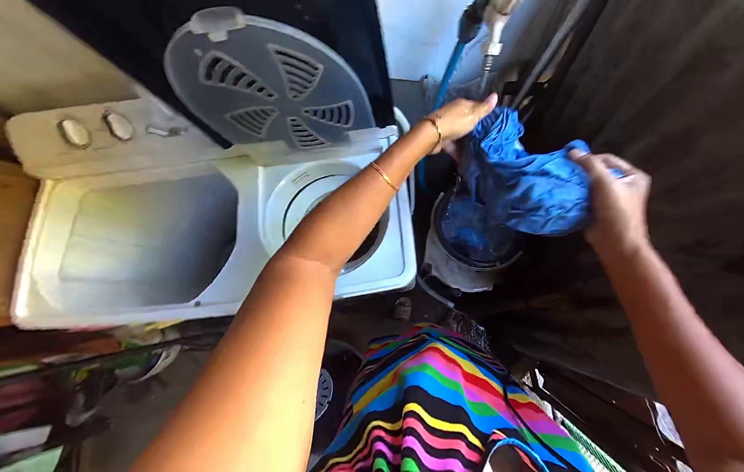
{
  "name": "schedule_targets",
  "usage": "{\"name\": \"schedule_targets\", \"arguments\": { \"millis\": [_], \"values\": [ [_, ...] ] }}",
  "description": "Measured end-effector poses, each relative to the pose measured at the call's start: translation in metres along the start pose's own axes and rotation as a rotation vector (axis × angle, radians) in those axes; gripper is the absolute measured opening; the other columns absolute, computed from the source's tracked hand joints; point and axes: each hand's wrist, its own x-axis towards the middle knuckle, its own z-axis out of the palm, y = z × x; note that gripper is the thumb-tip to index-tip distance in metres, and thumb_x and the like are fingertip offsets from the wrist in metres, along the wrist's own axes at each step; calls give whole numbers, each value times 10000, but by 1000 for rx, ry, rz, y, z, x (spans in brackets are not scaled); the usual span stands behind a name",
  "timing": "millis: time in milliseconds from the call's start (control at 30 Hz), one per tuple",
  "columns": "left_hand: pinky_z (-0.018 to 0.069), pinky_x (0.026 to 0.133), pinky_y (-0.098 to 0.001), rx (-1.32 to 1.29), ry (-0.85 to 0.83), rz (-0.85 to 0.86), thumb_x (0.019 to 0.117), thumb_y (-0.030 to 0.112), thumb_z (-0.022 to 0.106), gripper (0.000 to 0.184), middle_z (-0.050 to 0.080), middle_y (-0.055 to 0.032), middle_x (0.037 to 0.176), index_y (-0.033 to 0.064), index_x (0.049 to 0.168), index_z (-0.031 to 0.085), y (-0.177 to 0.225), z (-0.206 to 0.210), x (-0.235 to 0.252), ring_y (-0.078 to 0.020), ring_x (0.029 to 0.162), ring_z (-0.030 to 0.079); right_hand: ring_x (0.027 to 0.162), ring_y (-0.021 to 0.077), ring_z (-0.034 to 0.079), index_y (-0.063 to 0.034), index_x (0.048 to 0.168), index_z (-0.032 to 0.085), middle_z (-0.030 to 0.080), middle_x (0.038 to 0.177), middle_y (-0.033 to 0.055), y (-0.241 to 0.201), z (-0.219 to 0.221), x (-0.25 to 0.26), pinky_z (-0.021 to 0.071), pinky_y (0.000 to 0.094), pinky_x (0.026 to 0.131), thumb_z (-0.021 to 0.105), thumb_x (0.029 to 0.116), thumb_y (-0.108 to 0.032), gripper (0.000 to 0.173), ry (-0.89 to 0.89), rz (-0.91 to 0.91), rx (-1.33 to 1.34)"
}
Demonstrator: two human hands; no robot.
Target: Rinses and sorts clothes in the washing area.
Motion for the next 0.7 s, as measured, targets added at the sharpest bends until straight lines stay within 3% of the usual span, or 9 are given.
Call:
{"name": "schedule_targets", "arguments": {
  "millis": [67, 133, 200, 267, 333, 400, 533, 633, 700],
  "values": [
    [628, 804, -513, 28, 149, 62, 1117, 466, 336, 550, 636, -247, 1258, 29, 1356, 568, 11, -45, -44, -337, 982, 728, 768, 88, 687, -155, 967, 717, 710, 845, -55, -32, 14, 1, 604, 337, 715, 692, 962, -364, 210, -44, 12, 42],
    [653, 720, -416, -49, 249, 172, 1120, 401, 385, 472, 698, -188, 1104, 12, 1281, 598, 16, -85, -85, -252, 830, 751, 767, 83, 690, -175, 949, 709, 708, 836, -64, -66, 36, 0, 603, 326, 716, 662, 982, -349, 184, -95, -12, 80],
    [650, 761, -384, -205, 269, 273, 1128, 364, 366, 444, 710, -123, 1095, 27, 1299, 597, 13, -115, -127, -208, 892, 742, 811, 88, 694, -177, 982, 704, 712, 877, -54, -97, 66, -5, 602, 326, 741, 597, 1018, -338, 196, -168, -6, 168],
    [605, 908, -359, -298, 174, 382, 1135, 351, 315, 434, 700, -60, 1134, 41, 1330, 546, 3, -143, -170, -165, 1024, 708, 889, 77, 697, -172, 1095, 682, 718, 952, -46, -122, 98, -15, 600, 304, 798, 478, 1075, -309, 247, -305, 15, 337],
    [560, 1003, -332, -260, 132, 566, 1096, 290, 448, 330, 675, -12, 1161, 51, 1311, 525, -12, -171, -209, -124, 1094, 669, 940, 61, 682, -194, 1118, 618, 700, 982, -50, -137, 131, -20, 587, 279, 847, 322, 1113, -300, 314, -480, 29, 481],
    [575, 982, -317, -250, 248, 716, 1005, 159, 627, 187, 699, 22, 1076, 75, 1167, 591, -24, -193, -239, -104, 1043, 686, 962, 93, 689, -176, 1119, 614, 709, 990, -18, -139, 166, -22, 593, 313, 860, 250, 1120, -309, 388, -554, 62, 556],
    [594, 943, -304, -211, 370, 873, 955, 164, 715, 86, 719, 64, 982, 139, 1023, 670, -37, -223, -280, -84, 982, 700, 1017, 131, 693, -168, 1217, 598, 717, 1059, 4, -118, 228, -35, 599, 370, 888, 244, 1121, -359, 414, -572, 139, 567],
    [591, 939, -308, -172, 386, 904, 953, 207, 729, 169, 717, 66, 1006, 110, 1070, 655, -48, -225, -285, -72, 991, 695, 1029, 121, 686, -189, 1268, 584, 716, 1080, -7, -82, 261, -49, 596, 363, 891, 253, 1116, -421, 431, -635, 255, 458],
    [592, 972, -359, -197, 346, 913, 954, 184, 727, 342, 715, -21, 1091, 9, 1200, 566, -56, -224, -275, -133, 1046, 700, 1009, 124, 696, -223, 1345, 550, 714, 1126, -20, -60, 271, -55, 605, 360, 853, 247, 1095, -549, 511, -688, 379, 168]
  ]
}}
